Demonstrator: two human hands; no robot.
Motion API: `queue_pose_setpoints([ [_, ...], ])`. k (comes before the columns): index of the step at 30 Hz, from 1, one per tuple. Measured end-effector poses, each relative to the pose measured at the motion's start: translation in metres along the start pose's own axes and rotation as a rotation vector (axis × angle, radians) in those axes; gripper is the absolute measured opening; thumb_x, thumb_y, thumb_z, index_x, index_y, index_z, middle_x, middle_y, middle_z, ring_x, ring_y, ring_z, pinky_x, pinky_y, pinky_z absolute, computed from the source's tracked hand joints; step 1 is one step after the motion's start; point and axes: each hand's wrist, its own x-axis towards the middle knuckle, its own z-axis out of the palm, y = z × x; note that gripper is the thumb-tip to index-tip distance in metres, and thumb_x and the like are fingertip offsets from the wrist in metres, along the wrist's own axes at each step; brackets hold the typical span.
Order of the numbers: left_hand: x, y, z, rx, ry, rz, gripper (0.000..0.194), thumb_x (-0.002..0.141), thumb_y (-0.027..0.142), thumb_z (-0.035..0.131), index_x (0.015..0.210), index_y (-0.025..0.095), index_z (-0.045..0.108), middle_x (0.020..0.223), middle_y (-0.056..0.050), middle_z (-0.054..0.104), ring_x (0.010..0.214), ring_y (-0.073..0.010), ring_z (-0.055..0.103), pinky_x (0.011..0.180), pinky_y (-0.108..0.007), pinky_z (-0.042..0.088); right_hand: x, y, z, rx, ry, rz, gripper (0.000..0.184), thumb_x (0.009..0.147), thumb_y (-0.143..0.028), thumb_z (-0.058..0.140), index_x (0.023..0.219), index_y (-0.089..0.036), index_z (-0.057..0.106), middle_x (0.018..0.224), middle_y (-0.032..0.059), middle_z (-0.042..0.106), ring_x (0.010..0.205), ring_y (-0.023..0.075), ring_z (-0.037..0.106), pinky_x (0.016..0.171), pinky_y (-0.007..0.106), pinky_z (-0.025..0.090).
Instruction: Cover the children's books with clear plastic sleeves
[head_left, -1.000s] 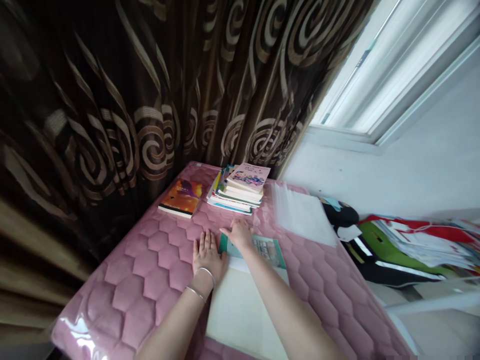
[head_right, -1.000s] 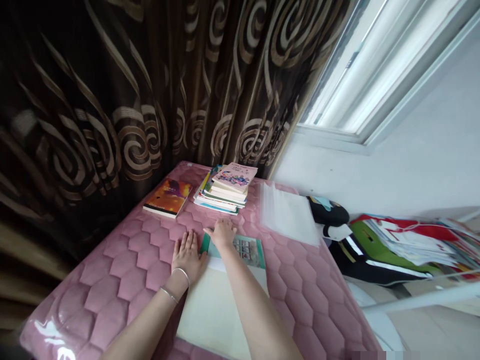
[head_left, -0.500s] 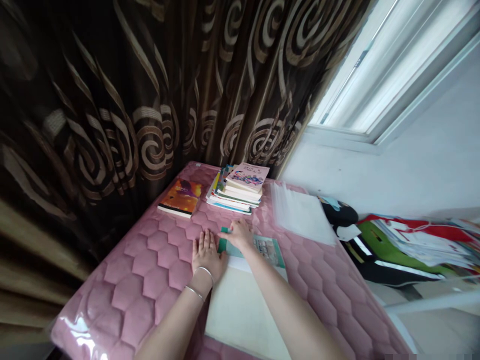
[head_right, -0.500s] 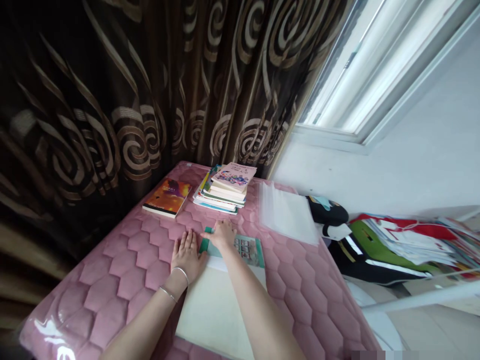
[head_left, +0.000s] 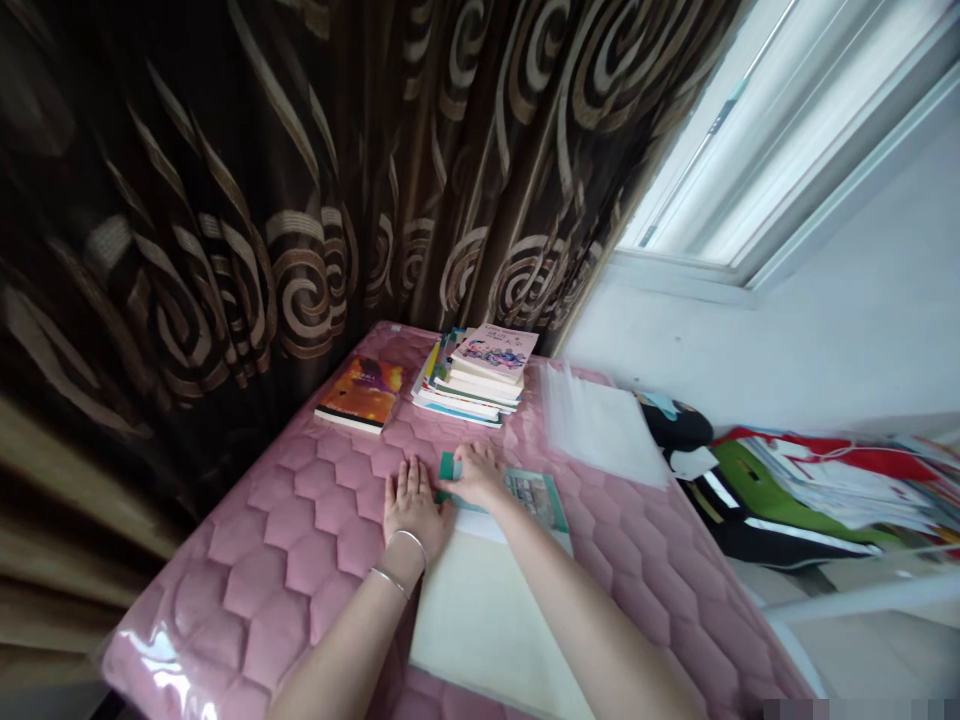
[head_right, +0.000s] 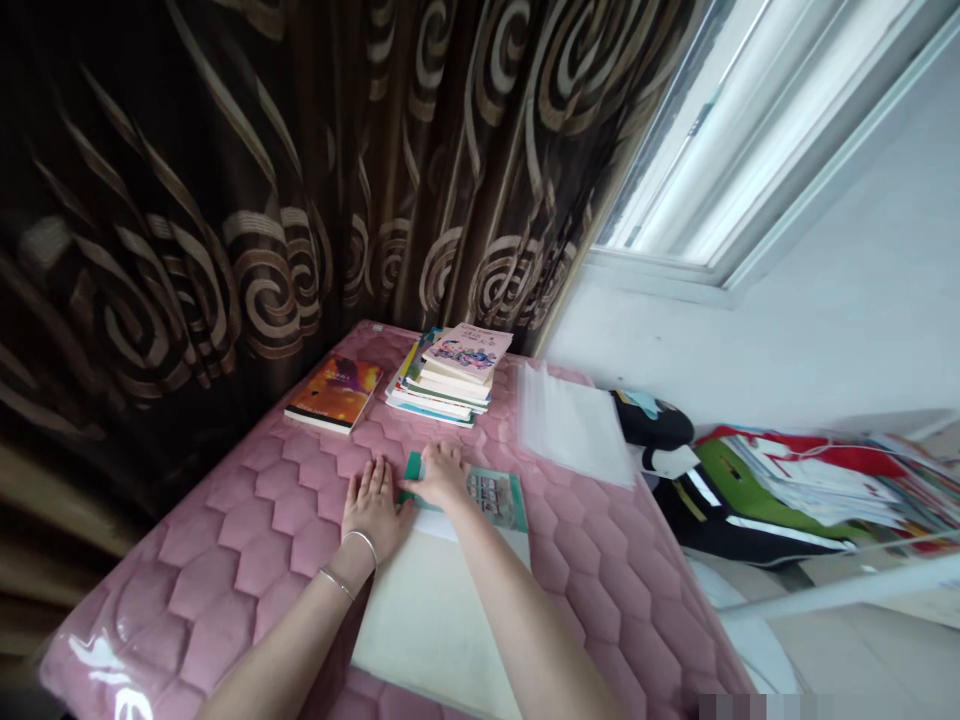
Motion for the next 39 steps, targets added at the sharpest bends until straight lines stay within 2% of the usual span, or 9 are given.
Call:
queue_pose_setpoints([
  [5, -0.001, 0.001, -0.002, 0.0, 0.001, -0.008, 0.073, 0.087, 0.046, 0.034, 0.15, 0.011, 0.021, 0.158, -0.008, 0.013, 0.146, -0.0254, 0.01, 0.118, -0.045, 0.007, -0.003, 0.002, -0.002, 0.029, -0.024, -0.01, 0.059, 0.058, -0.052, 0.078, 0.107, -0.028, 0.057, 0.119, 0.0058, 0.051, 0.114, 0.028, 0.045, 0.088, 0.04, 0.035],
  [9, -0.001, 0.002, -0.005, 0.007, -0.006, -0.007, 0.071, 0.088, 0.046, 0.033, 0.149, 0.011, 0.022, 0.157, -0.008, 0.013, 0.145, -0.0254, 0.011, 0.118, -0.045, 0.008, 0.01, -0.001, 0.003, 0.05, 0.059, 0.057, 0.036, 0.077, -0.057, 0.061, 0.093, -0.025, 0.062, 0.113, 0.0069, 0.056, 0.114, 0.0272, 0.046, 0.089, 0.042, 0.034],
  [13, -0.002, 0.001, -0.007, 0.006, -0.007, -0.006, 0.073, 0.087, 0.045, 0.033, 0.149, 0.008, 0.02, 0.157, -0.008, 0.012, 0.145, -0.0248, 0.012, 0.118, -0.044, 0.008, 0.014, -0.007, 0.01, 0.015, 0.144, 0.079, 0.031, 0.088, -0.051, 0.051, 0.093, -0.023, 0.064, 0.114, 0.0097, 0.057, 0.114, 0.0283, 0.046, 0.087, 0.041, 0.037],
  [17, -0.003, 0.001, -0.008, -0.003, -0.013, -0.006, 0.075, 0.087, 0.045, 0.033, 0.149, 0.006, 0.019, 0.157, -0.008, 0.01, 0.146, -0.0251, 0.01, 0.118, -0.045, 0.007, -0.004, 0.008, 0.017, 0.012, 0.159, -0.148, 0.03, 0.091, -0.036, 0.05, 0.116, -0.023, 0.059, 0.125, 0.0104, 0.056, 0.12, 0.0242, 0.046, 0.098, 0.038, 0.036],
  [21, -0.002, 0.001, -0.007, 0.014, -0.011, -0.002, 0.075, 0.087, 0.046, 0.033, 0.149, 0.007, 0.018, 0.157, -0.008, 0.011, 0.146, -0.025, 0.01, 0.118, -0.045, 0.008, -0.044, 0.056, 0.015, 0.054, -0.038, -0.406, 0.049, 0.096, -0.039, 0.035, 0.14, -0.022, 0.043, 0.152, 0.0083, 0.033, 0.14, 0.0226, 0.028, 0.112, 0.041, 0.025],
  [26, 0.001, 0.0, -0.004, 0.067, 0.021, 0.003, 0.07, 0.089, 0.044, 0.033, 0.149, 0.01, 0.023, 0.157, -0.008, 0.014, 0.145, -0.024, 0.012, 0.118, -0.044, 0.01, -0.101, 0.108, -0.007, -0.013, -0.152, -0.214, 0.064, 0.096, -0.051, 0.025, 0.146, -0.012, 0.032, 0.155, 0.0111, 0.02, 0.143, 0.0234, 0.019, 0.116, 0.041, 0.02],
  [32, -0.005, 0.012, -0.013, 0.17, 0.082, -0.015, 0.063, 0.091, 0.037, 0.034, 0.148, 0.012, 0.027, 0.157, -0.01, 0.012, 0.146, -0.0283, 0.008, 0.115, -0.057, 0.006, -0.12, 0.113, -0.013, -0.113, -0.081, -0.113, 0.06, 0.097, -0.043, 0.024, 0.143, -0.005, 0.037, 0.151, 0.0152, 0.028, 0.141, 0.0247, 0.028, 0.115, 0.04, 0.024],
  [35, -0.02, 0.039, -0.019, 0.22, 0.066, 0.097, 0.057, 0.089, 0.024, 0.033, 0.146, 0.018, 0.033, 0.158, -0.007, 0.013, 0.146, -0.0264, 0.005, 0.116, -0.056, 0.0, -0.115, 0.11, -0.011, -0.106, -0.024, -0.105, 0.054, 0.098, -0.038, 0.026, 0.137, -0.007, 0.047, 0.146, 0.0164, 0.039, 0.136, 0.0247, 0.037, 0.112, 0.038, 0.03],
  [39, -0.041, 0.088, -0.018, 0.104, -0.23, 0.491, 0.06, 0.09, 0.034, 0.033, 0.147, 0.015, 0.031, 0.157, -0.006, 0.018, 0.146, -0.0261, 0.009, 0.118, -0.049, 0.007, -0.103, 0.117, -0.018, 0.022, 0.045, -0.147, 0.042, 0.097, -0.027, 0.029, 0.112, -0.016, 0.067, 0.129, 0.0112, 0.061, 0.12, 0.0206, 0.055, 0.102, 0.031, 0.039],
])
